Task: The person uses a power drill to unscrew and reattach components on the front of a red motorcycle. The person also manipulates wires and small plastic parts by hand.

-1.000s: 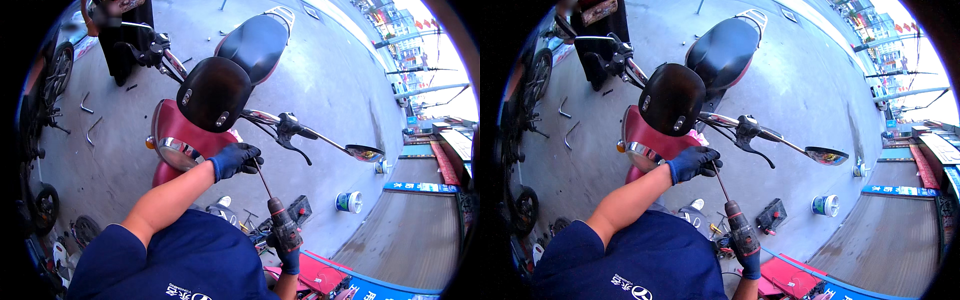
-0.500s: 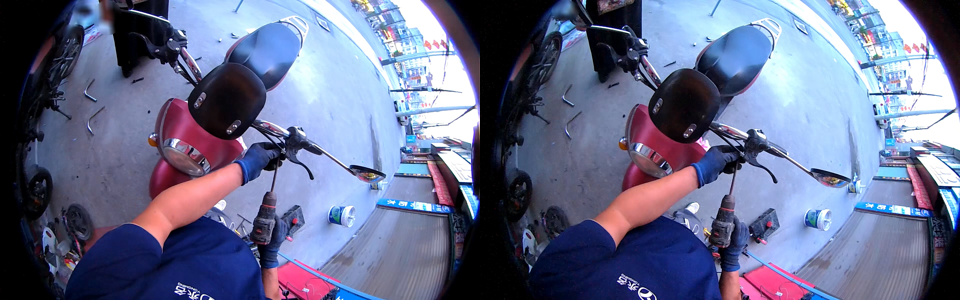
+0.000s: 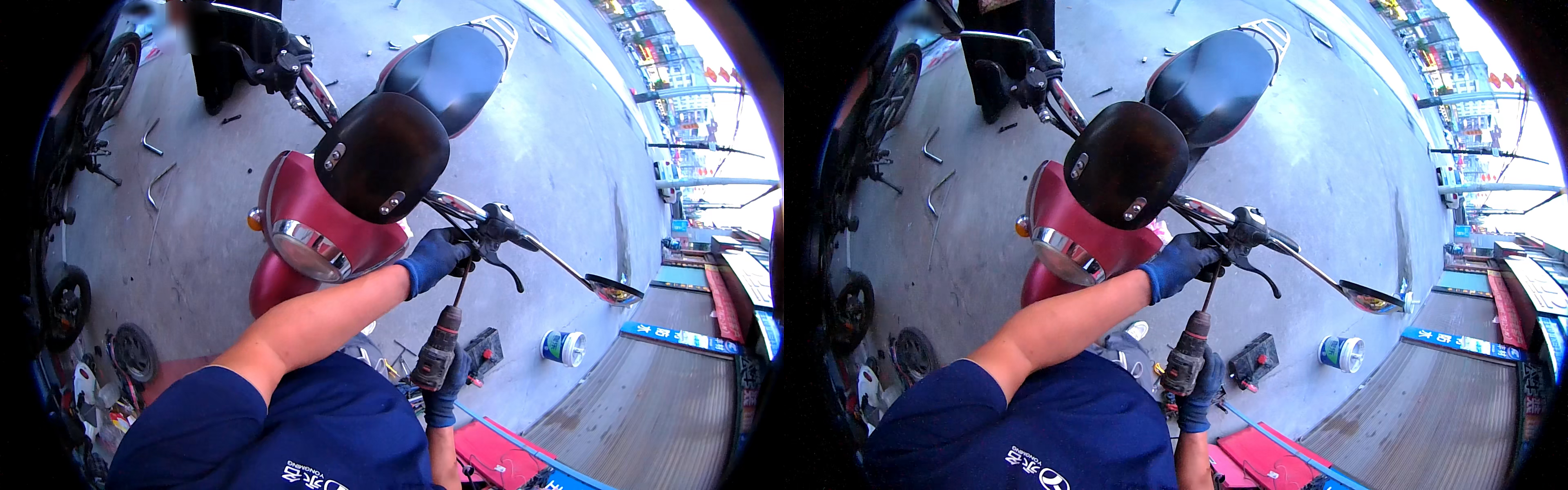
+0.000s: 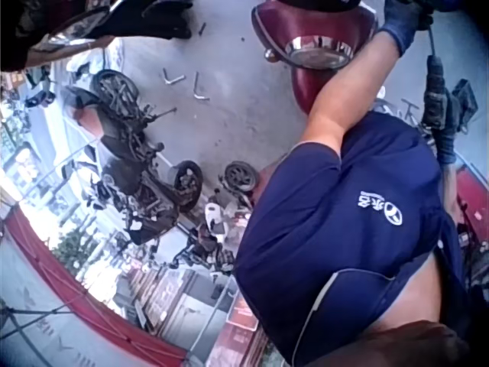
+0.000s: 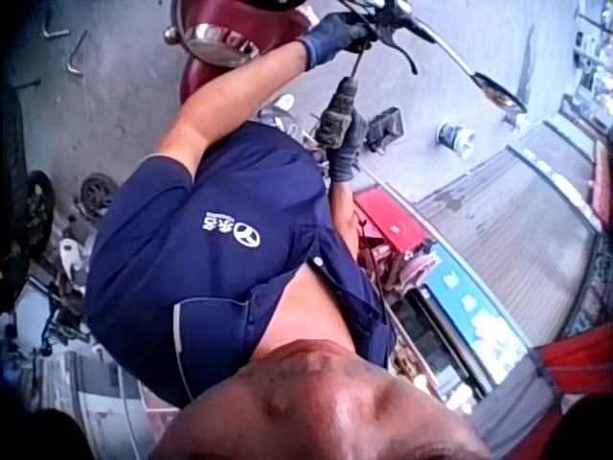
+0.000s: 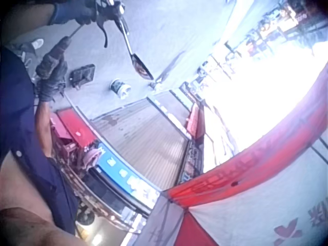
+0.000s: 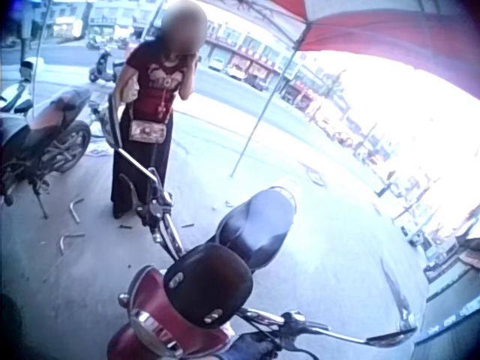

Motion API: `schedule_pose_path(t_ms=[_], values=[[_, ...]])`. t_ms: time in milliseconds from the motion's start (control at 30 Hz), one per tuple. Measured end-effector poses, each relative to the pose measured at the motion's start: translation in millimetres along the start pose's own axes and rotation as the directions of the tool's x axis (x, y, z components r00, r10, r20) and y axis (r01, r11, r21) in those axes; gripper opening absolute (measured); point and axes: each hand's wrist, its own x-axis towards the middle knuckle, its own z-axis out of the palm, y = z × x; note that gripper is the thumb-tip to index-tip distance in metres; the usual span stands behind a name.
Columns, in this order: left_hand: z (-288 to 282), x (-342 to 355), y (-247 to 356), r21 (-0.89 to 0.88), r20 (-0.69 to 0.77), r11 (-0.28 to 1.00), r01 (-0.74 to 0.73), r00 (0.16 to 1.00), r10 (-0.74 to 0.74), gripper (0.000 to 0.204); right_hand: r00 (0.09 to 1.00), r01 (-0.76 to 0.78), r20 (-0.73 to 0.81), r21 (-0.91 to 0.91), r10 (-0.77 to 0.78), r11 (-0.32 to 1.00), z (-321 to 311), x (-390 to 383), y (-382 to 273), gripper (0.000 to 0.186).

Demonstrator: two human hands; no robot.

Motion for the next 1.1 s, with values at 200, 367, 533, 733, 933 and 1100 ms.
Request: schedule_pose_path(t_ms=[200, 367, 533, 733, 933, 1100], values=[[3, 3, -5, 0.027, -0.026, 0.999, -0.022, 0.999, 0.023, 0.022, 1.000, -0.005, -0.028, 0.024, 0.006, 1.000, 8, -5, 9, 0.040], [4, 4, -4, -0.022, -0.056, 0.999, -0.033, 0.998, 0.032, 0.021, 0.999, -0.025, -0.023, -0.016, 0.024, 1.000, 4, 6, -1, 0.041], [-11, 26, -26, -0.421, 0.092, 0.897, -0.136, 0.977, 0.192, 0.027, 0.993, 0.095, -0.049, -0.194, -0.107, 0.976, -4, 26, -13, 0.048], [-6, 41, 5, -0.618, 0.230, 0.779, -0.107, 0.923, 0.309, 0.035, 0.995, 0.103, 0.013, -0.151, -0.102, 0.983, -6, 25, -2, 0.049], [-11, 50, -4, -0.455, 0.147, 0.849, -0.270, 0.917, 0.370, 0.041, 0.987, 0.136, -0.062, -0.151, -0.147, 0.979, 5, 27, 10, 0.042], [4, 55, -11, -0.522, 0.142, 0.800, -0.296, 0.895, 0.423, 0.040, 0.994, 0.106, -0.022, -0.008, -0.107, 0.994, 2, 28, 15, 0.044]])
